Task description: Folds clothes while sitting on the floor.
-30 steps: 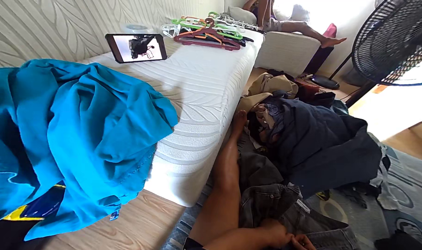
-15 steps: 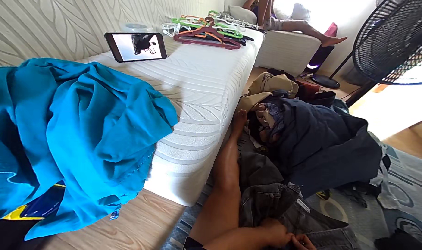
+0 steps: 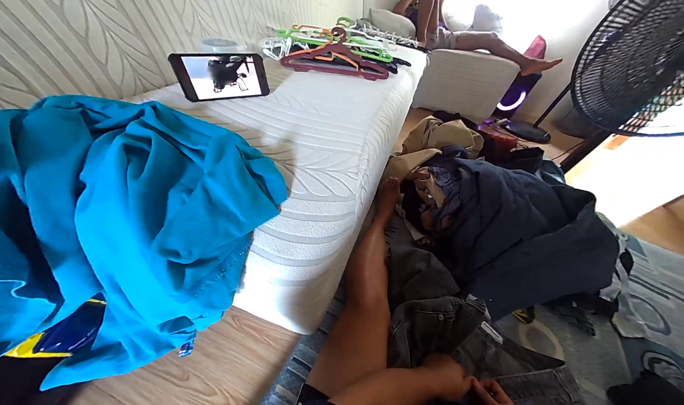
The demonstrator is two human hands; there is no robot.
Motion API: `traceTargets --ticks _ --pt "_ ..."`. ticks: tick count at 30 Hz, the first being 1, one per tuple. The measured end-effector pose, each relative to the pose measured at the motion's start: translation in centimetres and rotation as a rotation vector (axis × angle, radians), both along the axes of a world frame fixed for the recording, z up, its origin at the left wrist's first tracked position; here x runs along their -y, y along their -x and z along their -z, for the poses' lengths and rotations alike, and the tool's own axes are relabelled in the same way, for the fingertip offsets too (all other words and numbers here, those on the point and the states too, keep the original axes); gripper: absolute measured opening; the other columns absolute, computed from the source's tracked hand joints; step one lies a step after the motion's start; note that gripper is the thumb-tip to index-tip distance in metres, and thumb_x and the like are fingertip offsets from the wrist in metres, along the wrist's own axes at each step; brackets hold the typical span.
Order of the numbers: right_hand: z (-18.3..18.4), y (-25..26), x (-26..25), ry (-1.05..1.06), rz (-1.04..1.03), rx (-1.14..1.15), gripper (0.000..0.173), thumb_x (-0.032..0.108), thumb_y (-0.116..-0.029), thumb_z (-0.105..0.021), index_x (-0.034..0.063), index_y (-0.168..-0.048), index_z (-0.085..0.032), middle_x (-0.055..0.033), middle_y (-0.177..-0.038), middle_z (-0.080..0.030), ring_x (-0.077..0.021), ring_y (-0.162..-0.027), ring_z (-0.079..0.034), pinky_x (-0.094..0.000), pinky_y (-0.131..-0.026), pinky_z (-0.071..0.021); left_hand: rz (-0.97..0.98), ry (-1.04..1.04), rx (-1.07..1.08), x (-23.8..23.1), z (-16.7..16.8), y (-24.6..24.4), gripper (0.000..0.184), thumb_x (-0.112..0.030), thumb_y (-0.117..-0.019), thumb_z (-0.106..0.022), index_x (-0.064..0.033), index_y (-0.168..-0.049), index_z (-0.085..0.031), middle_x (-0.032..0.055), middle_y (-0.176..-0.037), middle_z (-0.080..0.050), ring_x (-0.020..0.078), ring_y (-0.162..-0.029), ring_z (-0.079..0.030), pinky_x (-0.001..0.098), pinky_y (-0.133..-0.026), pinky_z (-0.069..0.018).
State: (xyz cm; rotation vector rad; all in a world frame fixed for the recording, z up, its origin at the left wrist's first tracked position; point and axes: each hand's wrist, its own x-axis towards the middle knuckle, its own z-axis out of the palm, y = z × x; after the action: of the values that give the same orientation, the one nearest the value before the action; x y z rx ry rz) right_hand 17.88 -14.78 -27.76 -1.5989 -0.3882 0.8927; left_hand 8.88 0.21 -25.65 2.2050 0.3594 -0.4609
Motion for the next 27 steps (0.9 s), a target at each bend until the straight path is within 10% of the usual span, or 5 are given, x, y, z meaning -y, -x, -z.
traceTargets --ticks 27 --pt "0.22 -0.29 -0.01 0.045 -0.003 0.003 0.004 0.004 -0.102 -0.055 0.0059 -0.098 -0.055 0.0045 -0.077 -0.066 -0.0038 -0.059 -0.061 -0.0242 -0.058 -0.0561 -0.008 0.012 0.002 -0.02 0.08 0.06 0.054 -0.037 -0.1126 -0.032 0.004 -0.118 -0.067 0.0275 -0.118 -0.068 0.0444 -0.118 -0.064 0.0665 -0.096 -0.0479"
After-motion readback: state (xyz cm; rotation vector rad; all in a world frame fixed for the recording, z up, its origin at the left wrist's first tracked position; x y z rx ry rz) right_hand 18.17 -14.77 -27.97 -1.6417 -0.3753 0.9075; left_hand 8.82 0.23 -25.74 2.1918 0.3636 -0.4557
